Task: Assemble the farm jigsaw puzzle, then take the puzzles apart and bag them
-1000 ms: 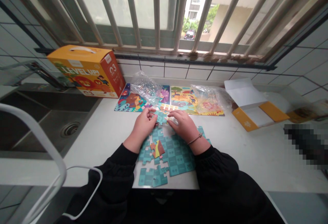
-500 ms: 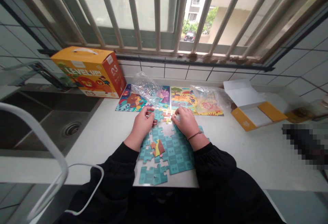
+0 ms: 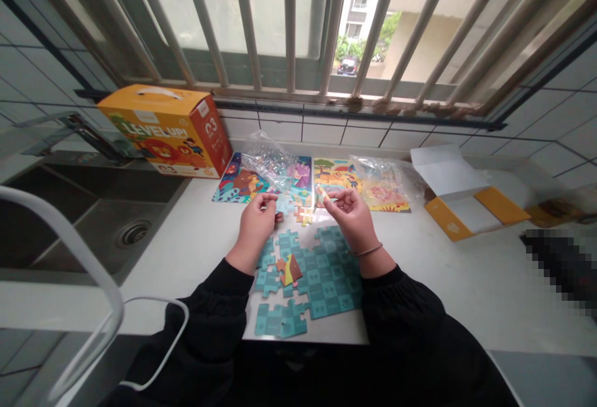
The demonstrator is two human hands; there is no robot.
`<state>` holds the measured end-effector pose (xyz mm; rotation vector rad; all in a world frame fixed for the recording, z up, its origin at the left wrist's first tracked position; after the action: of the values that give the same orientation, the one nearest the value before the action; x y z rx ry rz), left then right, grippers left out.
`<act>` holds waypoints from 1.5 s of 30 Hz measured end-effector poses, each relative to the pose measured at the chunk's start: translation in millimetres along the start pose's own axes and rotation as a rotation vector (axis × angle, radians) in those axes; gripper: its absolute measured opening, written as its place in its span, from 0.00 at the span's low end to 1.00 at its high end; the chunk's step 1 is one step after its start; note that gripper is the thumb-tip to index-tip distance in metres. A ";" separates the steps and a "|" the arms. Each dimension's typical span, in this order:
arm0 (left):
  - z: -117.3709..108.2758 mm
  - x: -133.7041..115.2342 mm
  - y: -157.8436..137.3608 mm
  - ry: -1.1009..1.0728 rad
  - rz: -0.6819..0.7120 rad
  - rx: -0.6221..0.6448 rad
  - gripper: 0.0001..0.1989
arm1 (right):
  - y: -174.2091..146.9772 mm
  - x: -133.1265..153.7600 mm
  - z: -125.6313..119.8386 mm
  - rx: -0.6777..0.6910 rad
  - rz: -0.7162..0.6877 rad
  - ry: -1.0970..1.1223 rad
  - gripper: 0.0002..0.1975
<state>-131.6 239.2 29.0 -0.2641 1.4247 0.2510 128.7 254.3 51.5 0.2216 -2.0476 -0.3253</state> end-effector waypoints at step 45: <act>6.0 3.3 -6.1 0.269 0.024 0.115 0.19 | -6.4 -10.5 30.1 0.191 -0.218 -0.778 0.13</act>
<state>-123.6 235.5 26.7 -0.1916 1.7026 0.1557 107.4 255.4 27.1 0.4956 -2.8361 -0.3882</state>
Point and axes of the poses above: each hand's wrist, its own y-axis towards the middle knuckle, its own z-axis out of the palm, x = y × z, the point moved 6 cm from there along y, towards the middle knuckle, and after that the axes turned 15 degrees about -y, right-handed, at the moved point
